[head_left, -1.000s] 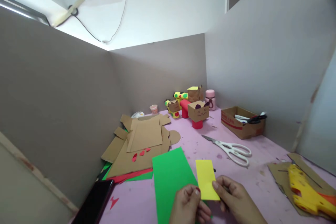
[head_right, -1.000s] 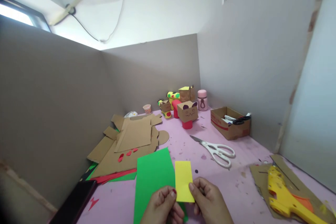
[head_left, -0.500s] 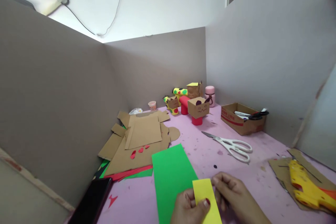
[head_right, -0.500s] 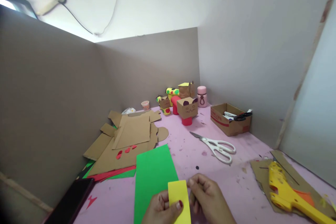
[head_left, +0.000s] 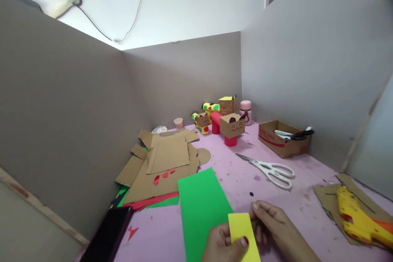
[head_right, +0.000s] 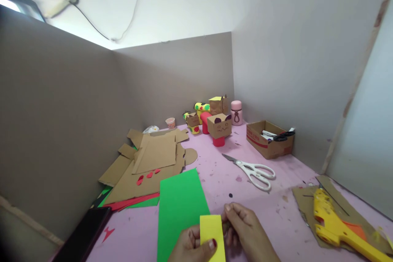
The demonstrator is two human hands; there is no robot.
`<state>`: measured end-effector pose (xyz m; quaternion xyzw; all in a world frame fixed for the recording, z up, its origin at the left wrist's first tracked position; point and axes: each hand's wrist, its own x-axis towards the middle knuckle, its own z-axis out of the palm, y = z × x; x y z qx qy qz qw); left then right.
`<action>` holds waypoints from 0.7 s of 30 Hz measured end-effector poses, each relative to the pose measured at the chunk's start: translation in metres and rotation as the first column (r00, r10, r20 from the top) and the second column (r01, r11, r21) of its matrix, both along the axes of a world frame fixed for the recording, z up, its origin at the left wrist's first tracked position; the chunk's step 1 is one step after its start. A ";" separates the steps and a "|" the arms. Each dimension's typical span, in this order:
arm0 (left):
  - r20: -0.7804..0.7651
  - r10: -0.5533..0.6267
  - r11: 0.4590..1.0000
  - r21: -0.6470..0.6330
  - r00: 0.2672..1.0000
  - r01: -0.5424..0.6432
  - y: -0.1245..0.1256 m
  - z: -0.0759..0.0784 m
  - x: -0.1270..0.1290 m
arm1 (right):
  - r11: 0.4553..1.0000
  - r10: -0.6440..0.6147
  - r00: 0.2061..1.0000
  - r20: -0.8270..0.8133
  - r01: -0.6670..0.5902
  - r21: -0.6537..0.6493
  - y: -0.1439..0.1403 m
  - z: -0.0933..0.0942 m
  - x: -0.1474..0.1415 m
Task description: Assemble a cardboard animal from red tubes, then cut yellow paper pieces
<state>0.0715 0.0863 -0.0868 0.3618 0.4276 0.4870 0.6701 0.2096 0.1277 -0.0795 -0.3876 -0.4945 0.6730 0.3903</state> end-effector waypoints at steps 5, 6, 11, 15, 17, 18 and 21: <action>-0.073 0.256 0.967 0.018 0.964 -0.256 0.002 0.003 -0.002 | 0.963 0.248 0.969 0.023 -0.249 0.103 -0.008 -0.005 -0.006; -0.142 0.295 0.955 0.050 0.945 -0.291 0.001 0.007 -0.004 | 0.953 0.266 0.961 0.074 -0.274 0.126 -0.009 -0.006 -0.007; -0.408 0.449 0.893 0.187 0.795 -0.408 0.000 0.027 -0.016 | 0.938 0.282 0.941 0.189 -0.312 0.149 -0.008 -0.005 -0.007; -0.367 0.477 0.877 0.255 0.798 -0.407 0.000 0.032 -0.015 | 0.916 0.282 0.912 0.299 -0.349 0.199 -0.007 -0.002 -0.005; -0.423 0.396 0.915 0.258 0.815 -0.310 -0.001 0.031 -0.013 | 0.903 0.310 0.904 0.296 -0.377 0.205 -0.009 -0.002 -0.006; -0.463 0.348 0.934 0.243 0.815 -0.262 -0.001 0.031 -0.012 | 0.904 0.319 0.908 0.272 -0.378 0.199 -0.010 -0.002 -0.006; -0.523 0.238 0.968 0.194 0.818 -0.158 -0.004 0.033 -0.011 | 0.925 0.311 0.930 0.194 -0.343 0.165 -0.013 -0.002 -0.008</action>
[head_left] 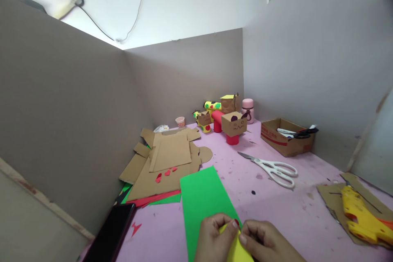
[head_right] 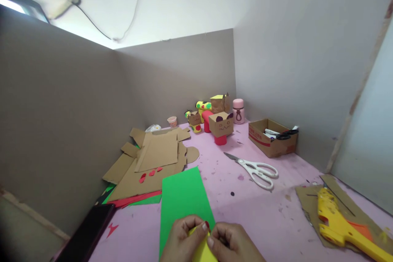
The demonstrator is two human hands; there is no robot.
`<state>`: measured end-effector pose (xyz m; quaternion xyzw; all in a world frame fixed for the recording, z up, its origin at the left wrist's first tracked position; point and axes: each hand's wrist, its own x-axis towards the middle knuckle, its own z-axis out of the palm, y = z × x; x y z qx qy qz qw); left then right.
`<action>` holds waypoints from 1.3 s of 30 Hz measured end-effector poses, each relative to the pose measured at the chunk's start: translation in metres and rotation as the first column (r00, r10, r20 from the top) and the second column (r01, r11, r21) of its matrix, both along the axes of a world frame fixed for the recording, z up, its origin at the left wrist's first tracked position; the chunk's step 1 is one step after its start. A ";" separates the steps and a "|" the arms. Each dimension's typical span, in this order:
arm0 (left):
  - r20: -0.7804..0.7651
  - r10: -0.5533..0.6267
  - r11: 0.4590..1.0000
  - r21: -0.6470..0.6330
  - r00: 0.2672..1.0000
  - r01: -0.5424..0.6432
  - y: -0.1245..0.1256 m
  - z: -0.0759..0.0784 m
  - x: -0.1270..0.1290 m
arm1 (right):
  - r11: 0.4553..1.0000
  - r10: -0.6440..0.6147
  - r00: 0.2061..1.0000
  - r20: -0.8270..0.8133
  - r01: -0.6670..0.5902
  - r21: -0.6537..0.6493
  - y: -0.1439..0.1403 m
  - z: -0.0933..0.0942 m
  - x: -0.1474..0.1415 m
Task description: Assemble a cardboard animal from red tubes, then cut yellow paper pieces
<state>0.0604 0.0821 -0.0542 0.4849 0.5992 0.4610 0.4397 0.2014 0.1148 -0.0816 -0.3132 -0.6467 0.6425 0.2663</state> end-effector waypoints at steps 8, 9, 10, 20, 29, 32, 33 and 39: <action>0.145 0.257 0.961 0.065 0.956 -0.268 0.005 -0.003 -0.014 | 0.997 0.032 0.997 0.069 -0.027 -0.065 -0.003 0.004 0.001; 0.156 0.268 0.958 0.062 0.951 -0.280 0.006 -0.004 -0.017 | 0.996 0.053 0.996 0.069 -0.048 -0.078 -0.004 0.005 0.003; 0.168 0.274 0.956 0.056 0.947 -0.287 0.007 -0.003 -0.019 | 0.994 0.081 0.994 0.077 -0.074 -0.083 -0.004 0.007 0.005; 0.139 0.279 0.958 0.020 0.950 -0.284 0.012 -0.006 -0.025 | 0.985 0.039 0.999 -0.016 -0.041 -0.168 0.002 -0.009 0.005; -0.029 0.064 0.998 0.011 0.998 -0.064 0.003 0.000 -0.002 | 0.980 0.072 0.994 -0.087 -0.087 -0.180 0.005 -0.021 0.005; -0.077 0.073 0.997 0.042 0.994 -0.070 0.003 0.000 -0.003 | 0.976 0.074 0.996 -0.057 -0.084 -0.199 0.007 -0.028 0.005; -0.070 0.106 0.994 0.046 0.992 -0.103 0.004 -0.001 -0.006 | 0.973 0.079 0.995 -0.058 -0.089 -0.212 0.007 -0.030 0.005; -0.081 0.203 0.965 0.185 0.976 -0.186 0.001 0.000 -0.023 | 0.913 -0.185 0.961 -0.205 0.091 -0.398 0.007 -0.019 0.005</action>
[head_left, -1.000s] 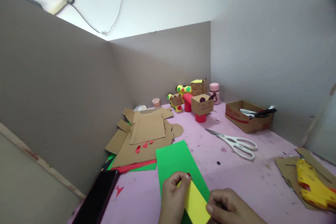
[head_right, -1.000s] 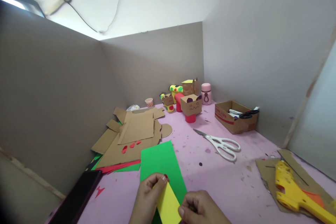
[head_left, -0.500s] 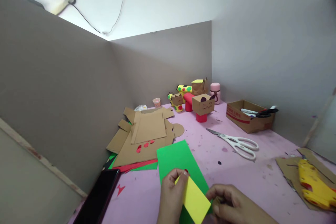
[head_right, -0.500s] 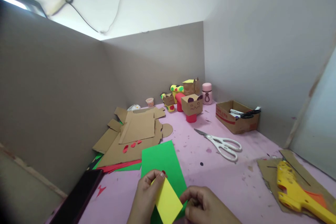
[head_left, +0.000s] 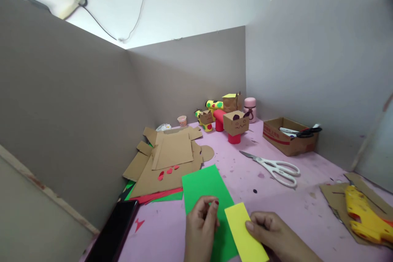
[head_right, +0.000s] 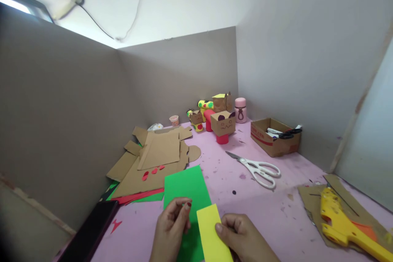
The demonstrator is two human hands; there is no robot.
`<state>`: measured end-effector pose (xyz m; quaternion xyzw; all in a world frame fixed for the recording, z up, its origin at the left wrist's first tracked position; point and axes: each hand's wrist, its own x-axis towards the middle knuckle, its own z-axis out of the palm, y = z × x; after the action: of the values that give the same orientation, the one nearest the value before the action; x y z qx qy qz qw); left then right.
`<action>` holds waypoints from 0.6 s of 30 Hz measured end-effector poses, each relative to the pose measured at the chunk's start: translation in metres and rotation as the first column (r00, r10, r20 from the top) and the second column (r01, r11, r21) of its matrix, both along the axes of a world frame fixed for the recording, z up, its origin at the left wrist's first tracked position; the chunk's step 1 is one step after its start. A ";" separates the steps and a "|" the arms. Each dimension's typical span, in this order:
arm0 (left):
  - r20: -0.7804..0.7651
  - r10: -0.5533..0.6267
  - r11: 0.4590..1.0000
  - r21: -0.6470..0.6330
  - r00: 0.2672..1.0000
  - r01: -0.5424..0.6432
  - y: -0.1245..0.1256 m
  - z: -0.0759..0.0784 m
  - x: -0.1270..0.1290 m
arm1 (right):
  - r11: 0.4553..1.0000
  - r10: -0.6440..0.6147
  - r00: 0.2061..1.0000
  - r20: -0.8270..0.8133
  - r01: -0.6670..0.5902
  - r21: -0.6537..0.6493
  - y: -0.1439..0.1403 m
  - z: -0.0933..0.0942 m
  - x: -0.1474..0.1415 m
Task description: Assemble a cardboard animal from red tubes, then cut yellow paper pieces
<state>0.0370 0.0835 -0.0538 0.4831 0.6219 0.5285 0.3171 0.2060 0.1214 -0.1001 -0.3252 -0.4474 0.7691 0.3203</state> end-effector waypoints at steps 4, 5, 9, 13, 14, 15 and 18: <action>-0.233 -0.283 0.915 0.224 0.930 0.335 -0.003 -0.006 0.004 | 0.989 -0.099 0.983 -0.156 0.080 -0.125 0.000 0.019 0.000; -0.276 -0.317 0.883 0.262 0.907 0.389 -0.003 -0.008 0.005 | 0.987 -0.102 0.976 -0.190 0.076 -0.138 0.000 0.022 0.000; -0.364 -0.423 0.806 0.267 0.830 0.528 -0.003 -0.014 0.003 | 0.987 -0.082 0.970 -0.227 0.049 -0.150 -0.001 0.021 -0.001; -0.232 -0.406 0.849 0.263 0.884 0.459 -0.004 -0.015 0.006 | 0.991 -0.072 0.973 -0.219 0.046 -0.125 0.000 0.015 -0.001; -0.185 -0.386 0.862 0.278 0.904 0.425 -0.004 -0.016 0.008 | 0.993 -0.077 0.977 -0.200 0.058 -0.098 0.001 0.014 0.000; -0.143 -0.362 0.875 0.288 0.921 0.388 -0.004 -0.018 0.011 | 0.996 -0.078 0.983 -0.168 0.068 -0.063 0.001 0.014 0.000; 0.013 -0.269 0.927 0.277 0.963 0.255 -0.001 -0.026 0.020 | 0.999 -0.052 0.998 -0.045 0.052 0.011 0.003 0.010 -0.001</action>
<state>0.0574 0.0820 -0.0798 0.5871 0.4649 0.5742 0.3309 0.2049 0.1248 -0.0902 -0.3177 -0.4360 0.7649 0.3520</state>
